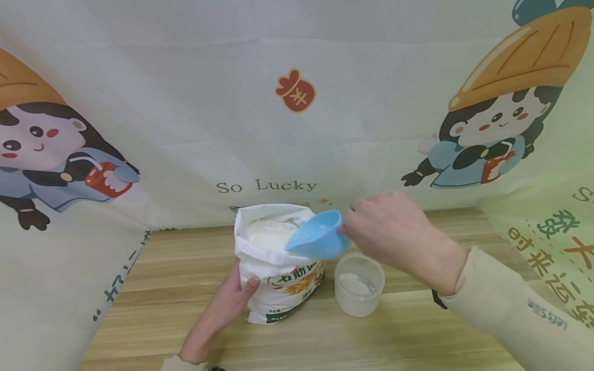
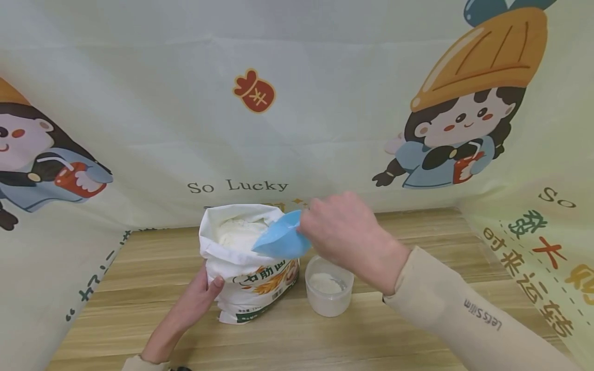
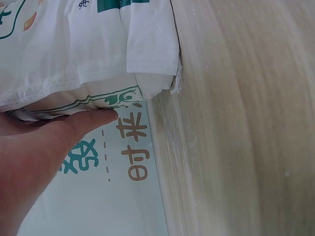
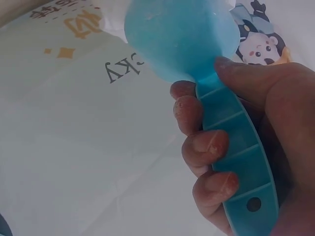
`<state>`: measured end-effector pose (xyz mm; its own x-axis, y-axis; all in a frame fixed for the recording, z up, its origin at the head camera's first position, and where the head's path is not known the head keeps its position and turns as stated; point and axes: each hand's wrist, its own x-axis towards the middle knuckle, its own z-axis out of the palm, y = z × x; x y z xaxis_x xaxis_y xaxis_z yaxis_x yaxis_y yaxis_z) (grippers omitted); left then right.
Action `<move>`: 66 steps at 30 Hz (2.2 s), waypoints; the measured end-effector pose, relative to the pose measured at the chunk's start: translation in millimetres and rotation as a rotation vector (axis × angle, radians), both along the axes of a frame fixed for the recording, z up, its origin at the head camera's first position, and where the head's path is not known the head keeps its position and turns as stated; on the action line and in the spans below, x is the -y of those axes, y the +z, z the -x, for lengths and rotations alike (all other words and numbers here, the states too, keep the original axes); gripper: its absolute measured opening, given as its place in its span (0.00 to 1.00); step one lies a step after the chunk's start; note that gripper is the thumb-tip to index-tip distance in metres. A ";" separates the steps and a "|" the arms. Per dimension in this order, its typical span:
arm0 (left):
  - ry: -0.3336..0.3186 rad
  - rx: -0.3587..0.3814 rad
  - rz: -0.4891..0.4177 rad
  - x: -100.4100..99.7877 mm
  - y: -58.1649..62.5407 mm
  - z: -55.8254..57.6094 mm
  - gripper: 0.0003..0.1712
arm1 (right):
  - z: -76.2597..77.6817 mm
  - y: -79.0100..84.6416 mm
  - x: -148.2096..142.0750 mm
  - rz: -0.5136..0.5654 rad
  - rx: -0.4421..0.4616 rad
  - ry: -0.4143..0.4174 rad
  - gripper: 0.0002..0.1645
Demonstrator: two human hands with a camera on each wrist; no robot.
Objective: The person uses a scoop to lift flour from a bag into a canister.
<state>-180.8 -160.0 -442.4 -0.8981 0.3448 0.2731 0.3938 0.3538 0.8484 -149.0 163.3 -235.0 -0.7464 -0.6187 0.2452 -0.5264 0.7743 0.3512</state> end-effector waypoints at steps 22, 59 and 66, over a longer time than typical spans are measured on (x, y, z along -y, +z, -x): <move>-0.009 -0.015 -0.003 -0.2 -0.9 0.1 0.51 | 1.4 3.5 24.6 -0.050 0.030 -0.007 0.20; -0.001 0.018 0.027 -0.9 2.5 -1.7 0.53 | 9.8 -18.4 51.9 -0.096 -0.075 0.017 0.25; -0.002 0.019 0.029 -0.7 2.7 -2.4 0.53 | 12.3 -21.8 53.8 -0.093 -0.034 0.026 0.24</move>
<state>-178.4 -159.2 -439.7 -0.9024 0.3542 0.2455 0.3782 0.3778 0.8451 -161.4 109.5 -256.7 -0.7220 -0.6590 0.2109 -0.5323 0.7237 0.4392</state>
